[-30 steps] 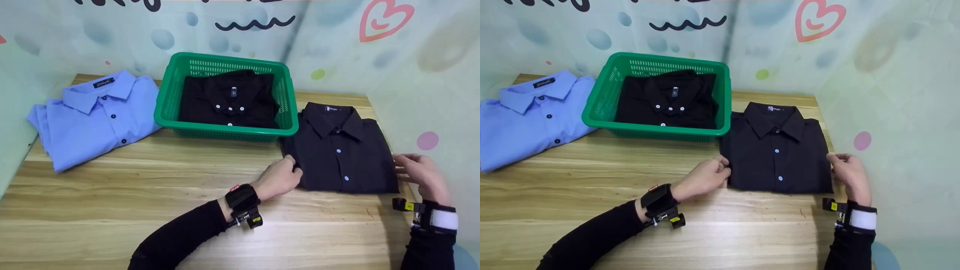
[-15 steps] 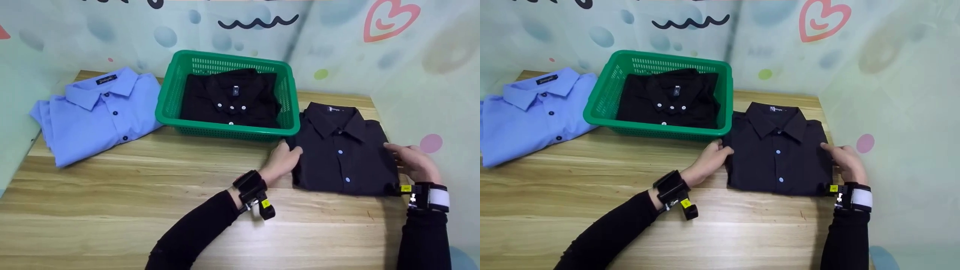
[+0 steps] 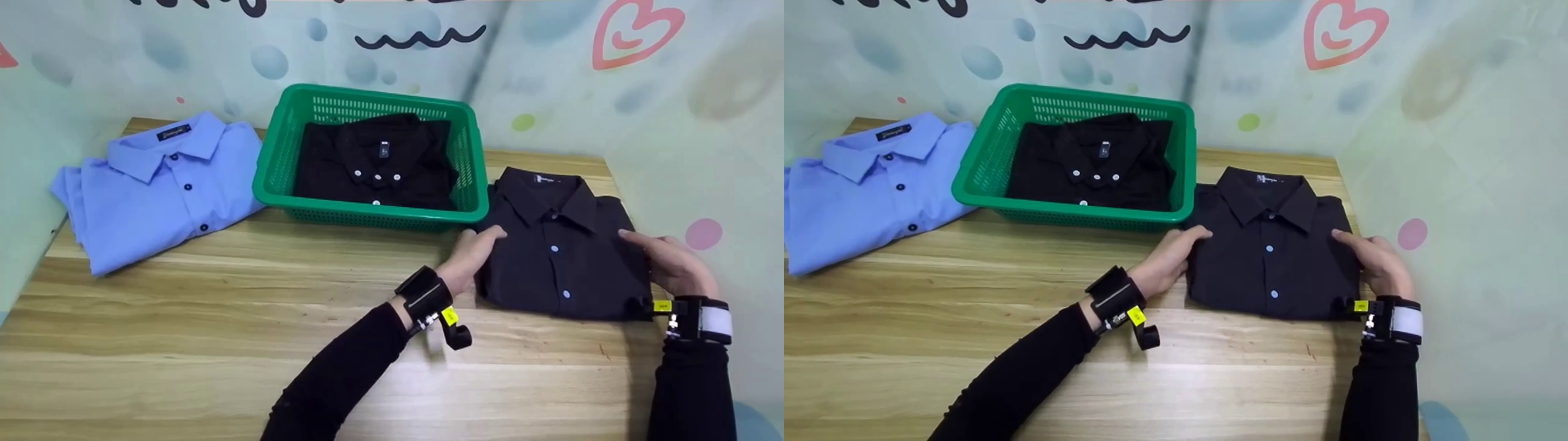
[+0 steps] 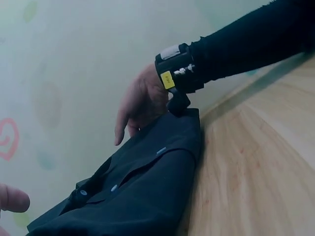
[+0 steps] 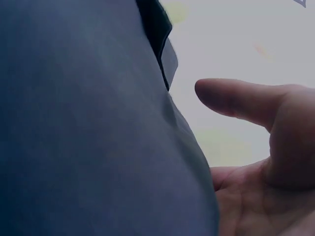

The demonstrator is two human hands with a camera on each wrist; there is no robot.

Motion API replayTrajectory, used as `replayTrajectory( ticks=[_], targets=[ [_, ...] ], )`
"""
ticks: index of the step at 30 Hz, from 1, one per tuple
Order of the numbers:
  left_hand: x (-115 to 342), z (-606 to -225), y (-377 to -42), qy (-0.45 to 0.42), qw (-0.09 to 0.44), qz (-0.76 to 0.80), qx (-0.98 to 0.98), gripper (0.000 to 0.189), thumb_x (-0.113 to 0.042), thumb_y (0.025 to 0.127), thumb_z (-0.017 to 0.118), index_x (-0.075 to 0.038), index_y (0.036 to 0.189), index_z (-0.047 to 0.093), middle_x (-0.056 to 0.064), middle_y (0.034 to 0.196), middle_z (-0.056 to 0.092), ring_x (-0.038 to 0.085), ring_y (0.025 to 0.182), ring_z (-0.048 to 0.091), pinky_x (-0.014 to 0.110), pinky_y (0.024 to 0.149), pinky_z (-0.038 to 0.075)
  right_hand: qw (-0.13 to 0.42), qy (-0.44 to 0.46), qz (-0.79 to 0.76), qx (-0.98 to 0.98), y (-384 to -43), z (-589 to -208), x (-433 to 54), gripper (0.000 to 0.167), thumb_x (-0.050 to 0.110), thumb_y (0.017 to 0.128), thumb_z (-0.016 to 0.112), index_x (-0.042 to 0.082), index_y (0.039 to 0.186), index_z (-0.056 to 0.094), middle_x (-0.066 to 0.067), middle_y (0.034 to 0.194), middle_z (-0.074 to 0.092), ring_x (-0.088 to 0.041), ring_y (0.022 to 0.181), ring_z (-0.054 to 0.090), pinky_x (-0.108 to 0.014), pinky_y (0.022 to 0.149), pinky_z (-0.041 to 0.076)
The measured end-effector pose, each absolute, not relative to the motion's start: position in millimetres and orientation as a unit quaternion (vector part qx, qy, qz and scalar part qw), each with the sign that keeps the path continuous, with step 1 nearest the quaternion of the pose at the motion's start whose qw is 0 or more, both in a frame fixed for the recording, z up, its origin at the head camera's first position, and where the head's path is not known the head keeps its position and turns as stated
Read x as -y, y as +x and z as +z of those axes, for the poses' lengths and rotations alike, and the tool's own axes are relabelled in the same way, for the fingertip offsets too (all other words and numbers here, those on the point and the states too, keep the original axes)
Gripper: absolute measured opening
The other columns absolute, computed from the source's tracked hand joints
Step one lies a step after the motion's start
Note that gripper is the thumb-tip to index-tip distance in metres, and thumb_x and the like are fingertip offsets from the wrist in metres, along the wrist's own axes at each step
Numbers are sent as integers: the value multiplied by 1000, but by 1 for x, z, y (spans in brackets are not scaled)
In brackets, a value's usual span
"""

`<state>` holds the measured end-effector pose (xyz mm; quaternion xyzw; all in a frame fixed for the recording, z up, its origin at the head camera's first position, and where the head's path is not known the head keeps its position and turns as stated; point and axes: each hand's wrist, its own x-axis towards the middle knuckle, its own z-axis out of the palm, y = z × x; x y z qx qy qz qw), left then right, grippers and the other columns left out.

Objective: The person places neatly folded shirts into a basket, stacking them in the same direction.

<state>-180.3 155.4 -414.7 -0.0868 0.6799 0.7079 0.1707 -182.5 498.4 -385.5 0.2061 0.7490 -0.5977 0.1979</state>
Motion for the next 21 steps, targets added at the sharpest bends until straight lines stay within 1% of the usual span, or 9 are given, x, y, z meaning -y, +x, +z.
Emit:
replayTrajectory(
  ticks=[4, 9, 13, 17, 19, 21],
  targets=[
    [-159, -416, -185, -94, 176, 729, -655, 55, -31, 85, 70, 2, 126, 53, 5, 121, 56, 17, 109, 52, 30, 97, 40, 195, 212, -645, -708, -184, -387, -498, 23, 26, 97, 65, 5, 89, 62, 2, 79, 63, -12, 72, 63, -27, 67, 54],
    [-163, -421, -188, -90, 184, 725, -657, 54, -24, 85, 71, 3, 128, 51, 6, 119, 56, 18, 105, 52, 29, 95, 43, 213, 211, -665, -684, -184, -391, -498, 22, 24, 99, 62, 5, 90, 67, -3, 85, 69, -17, 78, 67, -34, 72, 57],
    [-163, -425, -191, -84, 185, 718, -666, 58, -22, 85, 74, 4, 130, 49, 8, 121, 56, 17, 105, 53, 28, 95, 43, 220, 213, -656, -690, -185, -393, -496, 22, 25, 98, 64, 5, 88, 68, -3, 83, 70, -17, 76, 69, -33, 71, 57],
    [-164, -426, -196, -101, 204, 720, -656, 73, -34, 83, 77, 2, 137, 44, 8, 126, 53, 18, 109, 52, 29, 97, 42, 216, 215, -653, -694, -185, -395, -493, 22, 23, 96, 66, 4, 86, 68, -3, 79, 70, -16, 72, 69, -30, 68, 57],
    [-167, -426, -200, -115, 218, 716, -653, 83, -41, 82, 77, 1, 142, 39, 7, 134, 49, 19, 116, 49, 30, 101, 39, 211, 215, -649, -699, -185, -395, -493, 22, 23, 96, 67, 4, 86, 67, -3, 78, 70, -16, 71, 69, -30, 67, 57],
    [-171, -427, -203, -130, 230, 715, -647, 88, -43, 82, 76, 0, 147, 35, 7, 141, 44, 20, 122, 45, 32, 104, 36, 205, 217, -640, -708, -185, -395, -493, 23, 24, 95, 68, 4, 85, 66, -2, 77, 69, -15, 70, 68, -29, 65, 57]
  ],
)
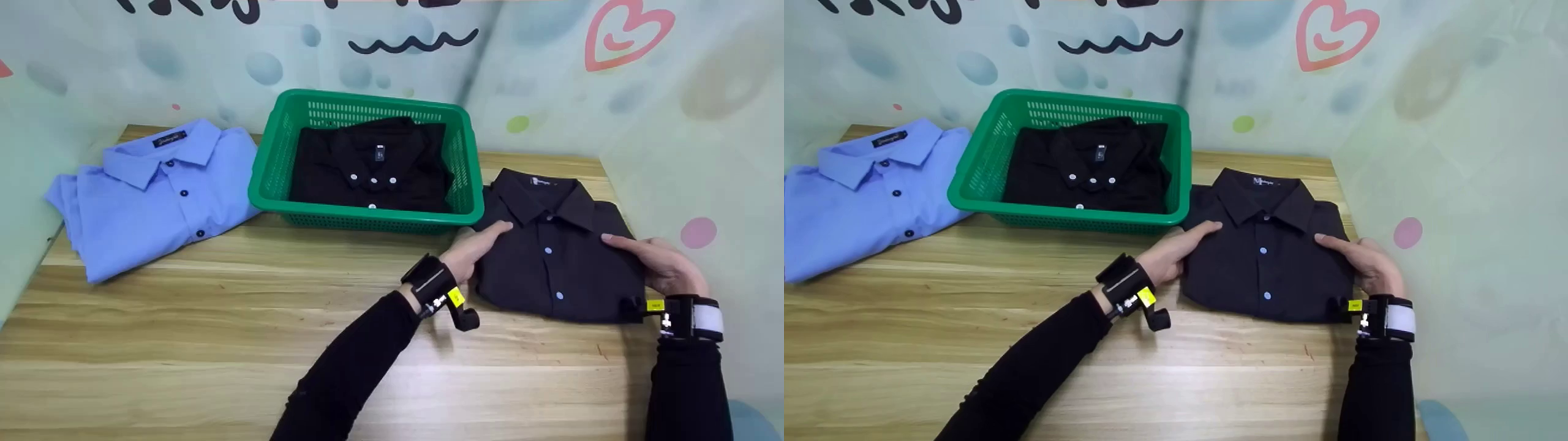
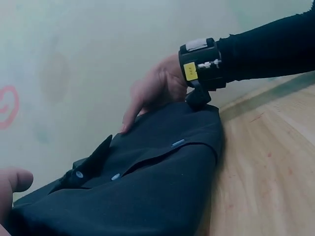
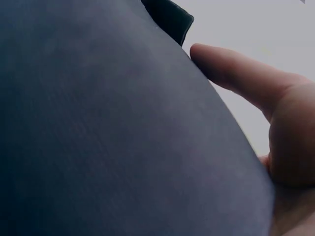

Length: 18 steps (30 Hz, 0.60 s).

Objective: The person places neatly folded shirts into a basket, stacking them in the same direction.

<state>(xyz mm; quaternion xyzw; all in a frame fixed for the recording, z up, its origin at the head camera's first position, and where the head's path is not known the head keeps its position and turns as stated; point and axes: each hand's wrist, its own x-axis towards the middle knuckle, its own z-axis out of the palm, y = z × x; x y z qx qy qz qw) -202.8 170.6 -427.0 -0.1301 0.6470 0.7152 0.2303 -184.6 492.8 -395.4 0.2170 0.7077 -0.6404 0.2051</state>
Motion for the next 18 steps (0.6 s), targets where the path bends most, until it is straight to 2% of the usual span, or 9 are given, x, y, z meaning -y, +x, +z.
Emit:
replayTrajectory(
  ticks=[4, 7, 12, 15, 18],
  targets=[
    [-177, -430, -210, -163, 233, 732, -620, 85, -35, 84, 78, -2, 147, 33, 7, 142, 44, 21, 124, 45, 32, 105, 35, 202, 215, -618, -729, -187, -397, -491, 25, 27, 94, 69, 5, 83, 64, 0, 75, 68, -13, 67, 67, -28, 64, 56],
    [-180, -433, -213, -176, 226, 746, -601, 80, -28, 84, 79, -1, 146, 34, 8, 136, 48, 21, 120, 48, 31, 103, 38, 204, 214, -603, -741, -187, -396, -490, 27, 29, 95, 68, 4, 87, 61, 1, 76, 68, -12, 68, 67, -28, 65, 57],
    [-180, -436, -214, -178, 226, 740, -608, 77, -25, 86, 77, 0, 145, 34, 8, 136, 48, 22, 121, 48, 31, 103, 37, 209, 213, -584, -755, -189, -397, -489, 30, 32, 95, 67, 3, 95, 55, 3, 76, 67, -12, 69, 66, -29, 66, 57],
    [-179, -437, -213, -175, 227, 743, -606, 67, -23, 88, 76, 1, 139, 40, 8, 128, 52, 22, 115, 51, 32, 99, 41, 212, 217, -572, -762, -189, -398, -489, 33, 33, 95, 67, 3, 98, 53, 3, 76, 66, -12, 68, 66, -29, 65, 56],
    [-177, -438, -211, -168, 223, 758, -590, 50, -19, 89, 75, 1, 127, 48, 7, 112, 58, 23, 102, 57, 32, 91, 48, 212, 213, -555, -776, -190, -398, -487, 39, 36, 95, 66, 2, 103, 49, 4, 76, 66, -12, 68, 66, -29, 66, 56]
  ],
)
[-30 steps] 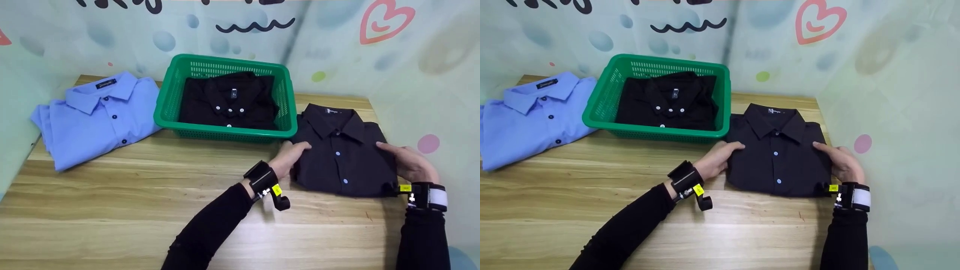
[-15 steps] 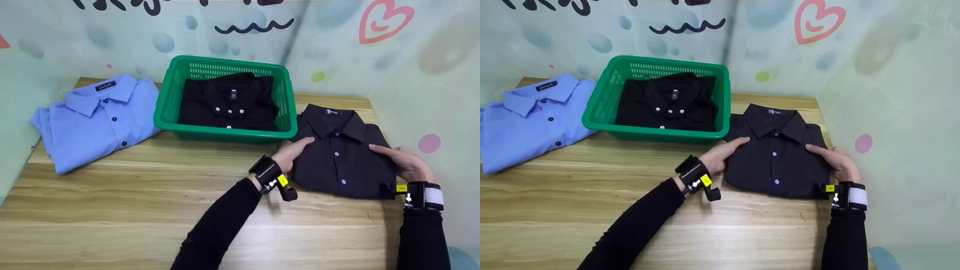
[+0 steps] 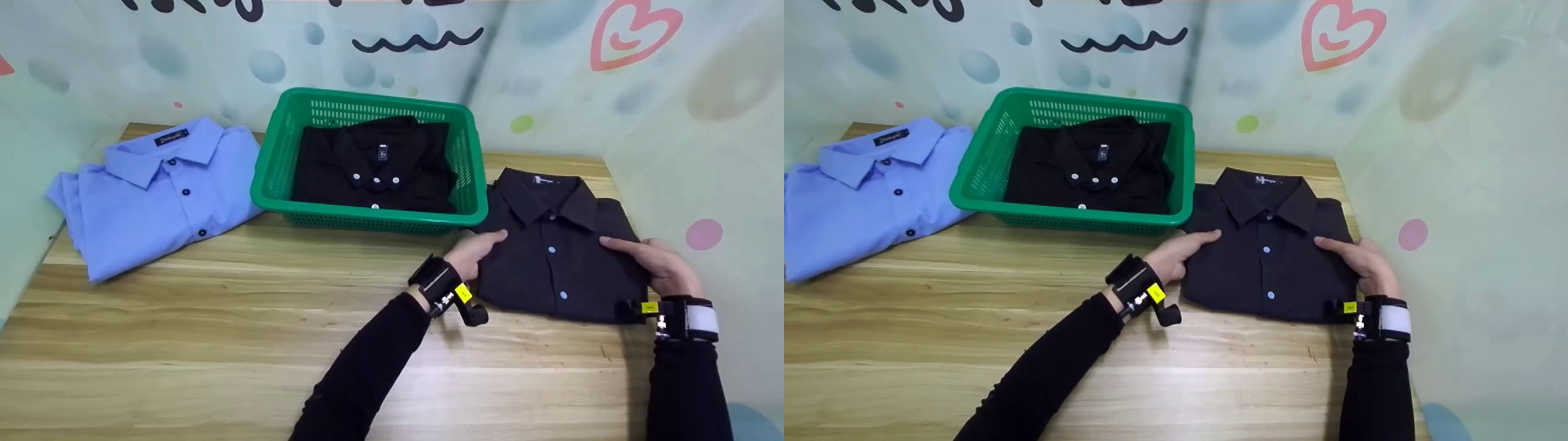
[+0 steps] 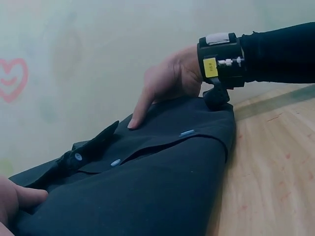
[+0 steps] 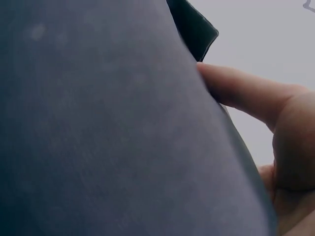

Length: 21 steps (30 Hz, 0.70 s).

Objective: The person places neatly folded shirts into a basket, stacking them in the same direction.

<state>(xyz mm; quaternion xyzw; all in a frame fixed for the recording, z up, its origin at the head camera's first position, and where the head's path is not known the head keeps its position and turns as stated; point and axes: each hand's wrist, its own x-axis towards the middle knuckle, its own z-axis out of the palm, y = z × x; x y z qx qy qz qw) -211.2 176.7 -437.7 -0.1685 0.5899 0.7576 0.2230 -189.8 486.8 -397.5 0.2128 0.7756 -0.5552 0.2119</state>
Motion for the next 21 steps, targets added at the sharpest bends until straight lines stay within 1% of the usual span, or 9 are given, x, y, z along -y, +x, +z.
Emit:
replayTrajectory(
  ticks=[3, 7, 13, 17, 21],
  targets=[
    [-176, -439, -210, -163, 221, 771, -575, 40, -16, 89, 74, 0, 118, 52, 6, 100, 60, 22, 92, 60, 32, 84, 51, 204, 205, -531, -796, -189, -397, -485, 48, 40, 94, 66, 1, 109, 44, 5, 78, 64, -10, 69, 64, -28, 67, 56],
    [-173, -442, -208, -162, 226, 776, -567, 36, -17, 89, 74, -1, 114, 52, 4, 96, 60, 20, 86, 60, 31, 81, 51, 193, 194, -500, -821, -190, -397, -481, 55, 46, 92, 67, 1, 112, 41, 6, 82, 61, -8, 71, 63, -27, 70, 55],
    [-169, -447, -211, -135, 252, 800, -528, 26, -15, 91, 71, -3, 106, 53, 7, 88, 64, 20, 76, 62, 31, 73, 54, 188, 185, -477, -838, -191, -397, -479, 62, 49, 91, 66, -1, 116, 39, 3, 88, 58, -10, 75, 62, -29, 72, 55],
    [-169, -448, -211, -123, 262, 805, -519, 23, -13, 92, 71, -4, 103, 53, 7, 86, 64, 20, 75, 62, 31, 72, 54, 187, 186, -469, -843, -190, -398, -478, 61, 50, 91, 67, 0, 113, 39, 2, 88, 57, -10, 73, 62, -29, 70, 55],
    [-169, -449, -211, -119, 257, 802, -527, 21, -13, 92, 70, -3, 103, 54, 7, 88, 64, 20, 77, 62, 31, 74, 54, 186, 186, -457, -850, -190, -398, -476, 62, 51, 90, 67, 0, 112, 39, 1, 87, 56, -10, 72, 62, -29, 69, 55]
  ],
)
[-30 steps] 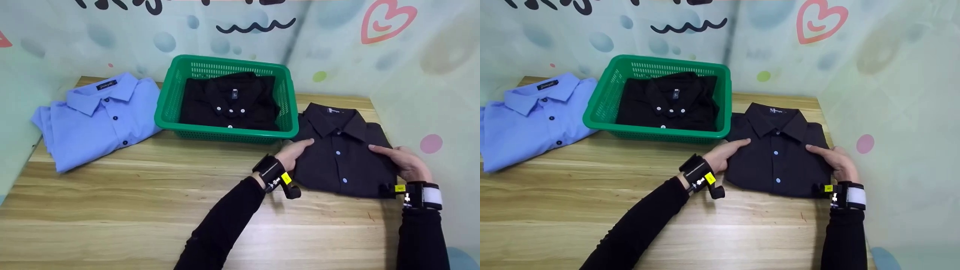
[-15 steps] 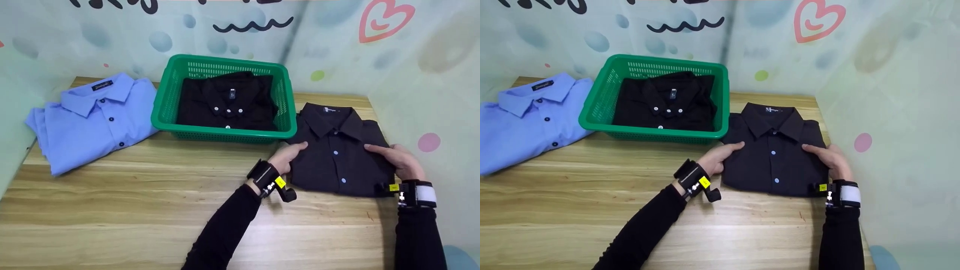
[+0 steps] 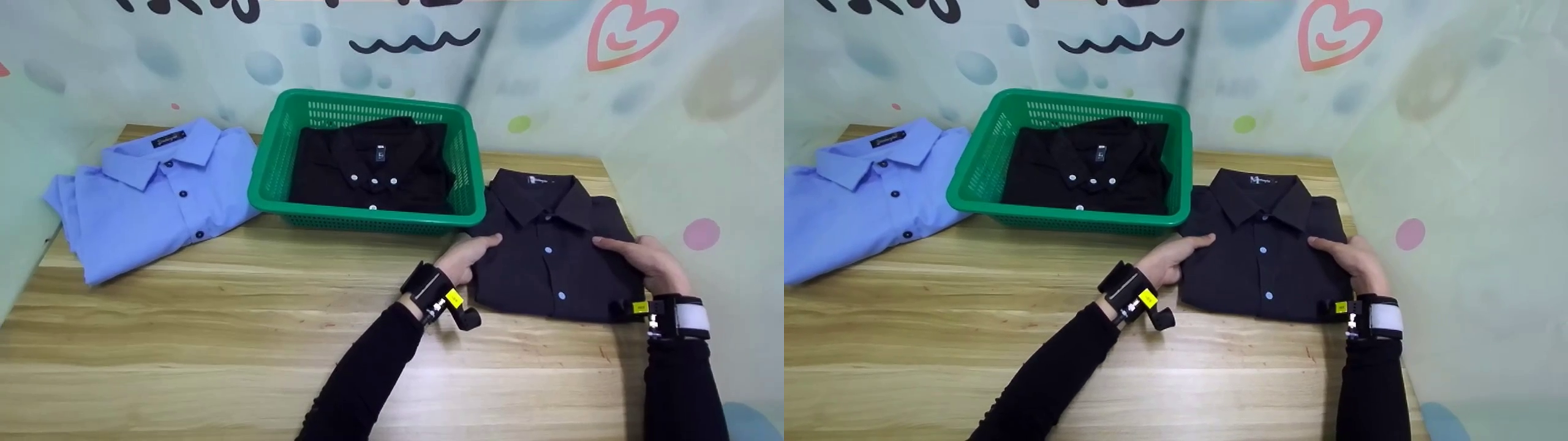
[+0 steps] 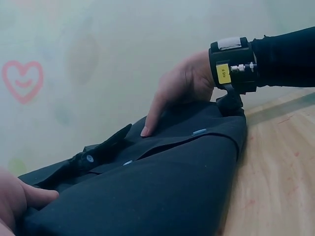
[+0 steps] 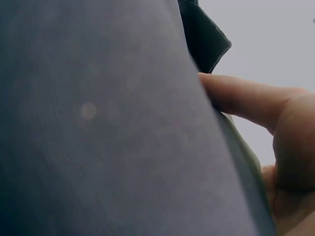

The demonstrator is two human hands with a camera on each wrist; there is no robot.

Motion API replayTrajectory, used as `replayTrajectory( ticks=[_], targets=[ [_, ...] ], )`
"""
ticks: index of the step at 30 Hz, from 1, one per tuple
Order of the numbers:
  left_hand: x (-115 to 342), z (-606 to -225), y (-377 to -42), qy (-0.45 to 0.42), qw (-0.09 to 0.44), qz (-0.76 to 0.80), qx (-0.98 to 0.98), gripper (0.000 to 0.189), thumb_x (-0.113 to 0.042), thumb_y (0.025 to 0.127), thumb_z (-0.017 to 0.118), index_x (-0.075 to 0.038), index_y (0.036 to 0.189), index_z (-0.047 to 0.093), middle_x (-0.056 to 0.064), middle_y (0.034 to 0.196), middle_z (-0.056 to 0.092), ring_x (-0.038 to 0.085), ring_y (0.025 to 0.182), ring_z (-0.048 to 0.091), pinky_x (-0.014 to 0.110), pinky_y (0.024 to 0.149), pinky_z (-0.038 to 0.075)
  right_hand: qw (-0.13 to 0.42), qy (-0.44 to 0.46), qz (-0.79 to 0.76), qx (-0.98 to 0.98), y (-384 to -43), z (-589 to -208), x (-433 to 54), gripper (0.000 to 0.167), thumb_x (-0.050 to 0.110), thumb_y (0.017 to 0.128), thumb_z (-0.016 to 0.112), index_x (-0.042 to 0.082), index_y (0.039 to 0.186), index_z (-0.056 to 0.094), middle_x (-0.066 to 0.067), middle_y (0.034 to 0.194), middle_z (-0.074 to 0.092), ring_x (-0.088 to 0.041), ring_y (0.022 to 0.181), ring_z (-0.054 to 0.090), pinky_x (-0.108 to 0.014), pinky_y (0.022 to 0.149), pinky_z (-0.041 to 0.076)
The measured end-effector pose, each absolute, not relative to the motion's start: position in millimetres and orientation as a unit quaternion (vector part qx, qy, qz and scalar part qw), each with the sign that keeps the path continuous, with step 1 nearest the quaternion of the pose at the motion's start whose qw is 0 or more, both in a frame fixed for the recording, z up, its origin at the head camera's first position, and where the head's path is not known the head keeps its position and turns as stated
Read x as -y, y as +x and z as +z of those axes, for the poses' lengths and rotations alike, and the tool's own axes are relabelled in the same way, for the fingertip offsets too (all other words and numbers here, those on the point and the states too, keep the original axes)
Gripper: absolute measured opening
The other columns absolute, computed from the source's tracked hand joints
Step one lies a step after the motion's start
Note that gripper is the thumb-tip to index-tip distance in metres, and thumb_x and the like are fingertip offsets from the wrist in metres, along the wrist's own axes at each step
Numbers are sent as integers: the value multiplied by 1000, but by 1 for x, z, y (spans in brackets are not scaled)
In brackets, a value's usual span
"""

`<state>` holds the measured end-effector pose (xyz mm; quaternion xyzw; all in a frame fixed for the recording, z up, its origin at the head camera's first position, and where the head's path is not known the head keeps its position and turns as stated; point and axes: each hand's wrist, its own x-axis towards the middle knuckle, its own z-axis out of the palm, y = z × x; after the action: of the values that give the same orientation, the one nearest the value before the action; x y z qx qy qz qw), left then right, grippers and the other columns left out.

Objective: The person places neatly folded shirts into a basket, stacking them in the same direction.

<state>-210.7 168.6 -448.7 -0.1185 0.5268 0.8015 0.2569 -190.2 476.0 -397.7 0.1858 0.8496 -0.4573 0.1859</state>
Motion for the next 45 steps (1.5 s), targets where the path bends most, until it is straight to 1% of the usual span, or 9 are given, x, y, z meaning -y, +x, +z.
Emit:
replayTrajectory(
  ticks=[5, 8, 12, 16, 25, 33, 37, 41, 45],
  targets=[
    [-168, -450, -212, -113, 256, 801, -529, 19, -12, 92, 70, -3, 100, 56, 6, 87, 64, 19, 77, 63, 30, 74, 54, 173, 183, -460, -851, -192, -401, -475, 61, 50, 89, 70, 0, 110, 41, 1, 84, 57, -11, 70, 62, -29, 67, 55],
    [-169, -449, -211, -112, 254, 800, -533, 23, -13, 92, 70, -1, 105, 55, 8, 90, 64, 21, 81, 64, 31, 76, 54, 169, 182, -465, -850, -193, -402, -475, 59, 48, 89, 71, 0, 108, 42, 1, 82, 58, -11, 68, 62, -29, 66, 56],
    [-171, -448, -208, -111, 231, 765, -591, 46, -20, 93, 70, 3, 127, 50, 10, 112, 61, 22, 102, 59, 32, 91, 48, 180, 181, -473, -843, -192, -403, -476, 54, 43, 91, 70, 0, 107, 42, 1, 82, 57, -10, 67, 62, -28, 66, 55],
    [-175, -446, -204, -107, 212, 719, -653, 68, -30, 94, 69, 4, 143, 37, 12, 137, 48, 22, 123, 47, 32, 105, 36, 197, 183, -488, -831, -192, -402, -478, 47, 37, 94, 68, 0, 107, 42, 2, 82, 58, -10, 68, 61, -27, 66, 55],
    [-183, -438, -194, -54, 185, 683, -704, 76, -38, 95, 66, 8, 146, 34, 17, 149, 40, 22, 131, 42, 30, 108, 33, 202, 192, -504, -818, -188, -395, -484, 43, 33, 93, 70, 0, 105, 44, 1, 79, 60, -12, 67, 63, -28, 65, 55],
    [-194, -422, -178, 6, 155, 623, -767, 71, -46, 95, 63, 8, 139, 46, 16, 140, 51, 16, 119, 52, 28, 99, 41, 204, 208, -583, -758, -184, -392, -490, 21, 18, 93, 71, 5, 88, 55, -2, 73, 66, -16, 64, 66, -30, 62, 57],
    [-196, -416, -171, 36, 137, 619, -772, 61, -45, 95, 63, 6, 126, 57, 10, 118, 64, 12, 100, 59, 25, 86, 47, 200, 217, -598, -745, -183, -390, -493, 20, 14, 92, 72, 5, 85, 56, -3, 71, 66, -18, 62, 67, -31, 60, 57],
    [-197, -411, -166, 55, 124, 627, -767, 48, -43, 95, 64, 2, 110, 63, 3, 92, 64, 10, 83, 59, 24, 73, 48, 193, 223, -622, -725, -183, -388, -495, 18, 11, 91, 72, 4, 81, 59, -5, 71, 66, -19, 62, 67, -31, 58, 57],
    [-197, -407, -163, 58, 120, 622, -771, 48, -44, 95, 64, 2, 108, 62, 4, 90, 63, 10, 82, 60, 25, 72, 48, 187, 226, -636, -713, -183, -388, -495, 19, 10, 91, 72, 4, 76, 64, -5, 71, 67, -18, 62, 67, -30, 58, 56]
  ],
)
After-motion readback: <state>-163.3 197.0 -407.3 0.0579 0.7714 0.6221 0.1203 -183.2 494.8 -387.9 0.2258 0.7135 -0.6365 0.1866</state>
